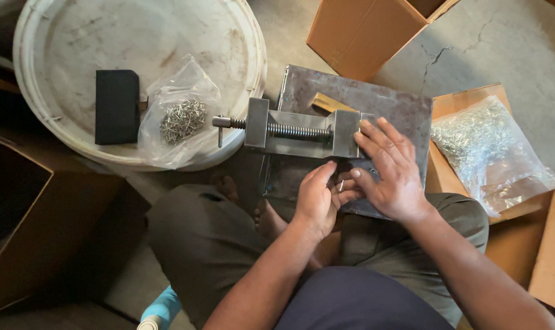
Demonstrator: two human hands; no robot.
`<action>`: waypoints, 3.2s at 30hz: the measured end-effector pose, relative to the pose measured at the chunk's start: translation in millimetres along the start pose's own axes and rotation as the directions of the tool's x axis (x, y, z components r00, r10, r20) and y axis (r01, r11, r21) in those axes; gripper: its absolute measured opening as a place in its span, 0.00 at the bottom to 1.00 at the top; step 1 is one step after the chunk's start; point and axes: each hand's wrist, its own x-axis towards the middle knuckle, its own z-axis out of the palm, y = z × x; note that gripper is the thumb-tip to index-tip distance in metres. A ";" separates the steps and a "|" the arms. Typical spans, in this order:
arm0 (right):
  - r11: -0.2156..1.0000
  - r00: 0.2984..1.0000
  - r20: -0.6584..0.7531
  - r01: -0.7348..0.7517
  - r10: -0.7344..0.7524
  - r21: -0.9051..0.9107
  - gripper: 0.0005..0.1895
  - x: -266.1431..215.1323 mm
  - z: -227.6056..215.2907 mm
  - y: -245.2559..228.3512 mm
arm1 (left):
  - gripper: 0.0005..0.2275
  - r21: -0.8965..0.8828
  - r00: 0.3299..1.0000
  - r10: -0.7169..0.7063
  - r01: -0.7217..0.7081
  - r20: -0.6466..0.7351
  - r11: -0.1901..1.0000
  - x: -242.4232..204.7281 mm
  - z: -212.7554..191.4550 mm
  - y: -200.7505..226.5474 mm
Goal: The person sits on the floor and uses a bench vise to assemble small metal components. They pick up metal pieces from a plastic bag and a metal plate, place them into the vise, and tighten the screw mechanism to secure the parts.
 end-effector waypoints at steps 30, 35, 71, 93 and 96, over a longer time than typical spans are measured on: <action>0.993 0.982 0.156 -0.114 0.105 0.044 0.41 49.3 -12.1 10.0 | 0.16 0.113 0.999 -0.040 0.037 0.029 0.993 0.2 7.4 3.9; 0.999 0.969 0.244 -0.050 0.045 0.015 0.50 55.6 -4.0 13.8 | 0.15 0.131 0.999 -0.022 0.016 0.047 0.991 0.6 4.7 2.3; 0.950 0.968 0.232 0.162 -0.099 -0.268 0.16 105.5 20.6 -44.1 | 0.13 0.277 0.999 -0.048 0.051 -0.021 0.960 7.8 7.0 -5.4; 0.983 0.981 0.119 -0.165 0.155 0.081 0.30 66.1 -33.9 16.0 | 0.10 0.184 0.992 -0.119 0.109 0.046 0.977 10.1 -0.6 -0.7; 0.995 0.979 0.186 -0.091 0.084 0.028 0.47 38.3 -30.8 17.0 | 0.11 0.150 0.994 -0.098 0.089 0.051 0.985 9.2 -5.1 -5.8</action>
